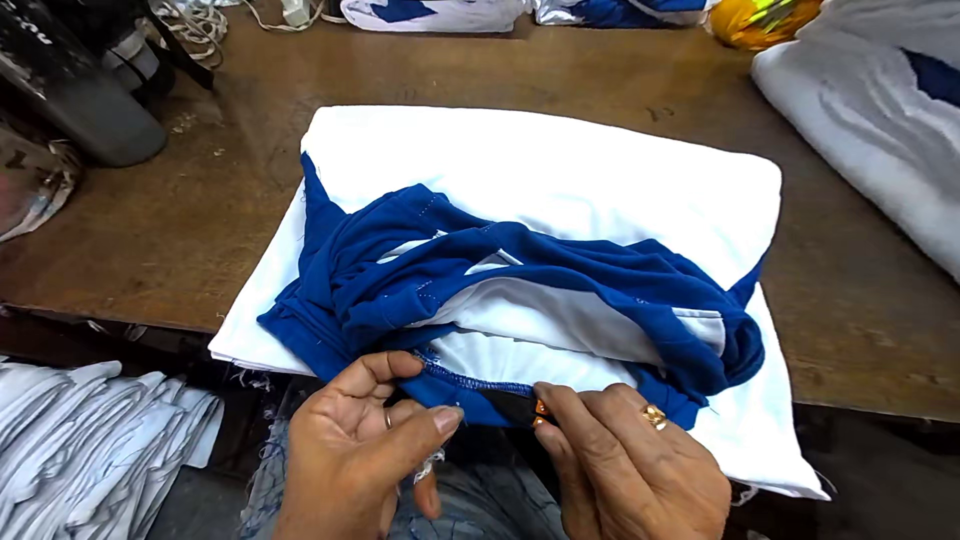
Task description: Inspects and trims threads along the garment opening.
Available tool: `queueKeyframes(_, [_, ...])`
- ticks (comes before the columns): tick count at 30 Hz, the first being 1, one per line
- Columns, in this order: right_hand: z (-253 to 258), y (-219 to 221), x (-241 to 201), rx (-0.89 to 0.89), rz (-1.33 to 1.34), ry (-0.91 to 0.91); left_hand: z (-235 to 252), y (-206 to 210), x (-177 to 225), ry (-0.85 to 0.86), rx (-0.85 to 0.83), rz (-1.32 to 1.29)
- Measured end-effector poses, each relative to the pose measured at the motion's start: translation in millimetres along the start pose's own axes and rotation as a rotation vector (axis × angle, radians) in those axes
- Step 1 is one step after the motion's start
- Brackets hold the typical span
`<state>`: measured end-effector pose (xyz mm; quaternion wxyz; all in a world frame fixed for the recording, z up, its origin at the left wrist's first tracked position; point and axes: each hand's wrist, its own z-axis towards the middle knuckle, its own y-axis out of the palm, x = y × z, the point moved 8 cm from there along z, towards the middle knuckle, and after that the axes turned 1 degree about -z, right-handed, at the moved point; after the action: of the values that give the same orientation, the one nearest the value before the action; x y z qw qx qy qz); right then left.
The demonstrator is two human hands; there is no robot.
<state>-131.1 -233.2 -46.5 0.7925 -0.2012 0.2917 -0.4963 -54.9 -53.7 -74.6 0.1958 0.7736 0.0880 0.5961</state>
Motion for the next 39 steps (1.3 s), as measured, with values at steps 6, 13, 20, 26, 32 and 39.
queueKeyframes(6, [2,-6,2,-0.128,0.060,-0.007,1,0,2,0.109,-0.018,-0.005])
queueKeyframes(13, [2,3,0,-0.109,-0.009,-0.003,-3,1,4,0.175,-0.079,0.050])
queueKeyframes(20, [7,10,-12,-0.071,-0.036,-0.030,-6,1,7,0.241,-0.060,0.111])
queueKeyframes(26, [6,11,-12,-0.081,0.021,-0.045,-6,-1,4,0.225,-0.064,0.101])
queueKeyframes(32, [4,-2,-2,-0.132,0.016,-0.022,-5,-5,6,0.231,-0.069,0.072])
queueKeyframes(39, [5,9,-7,-0.089,-0.015,-0.024,-5,-3,5,0.246,-0.085,0.072])
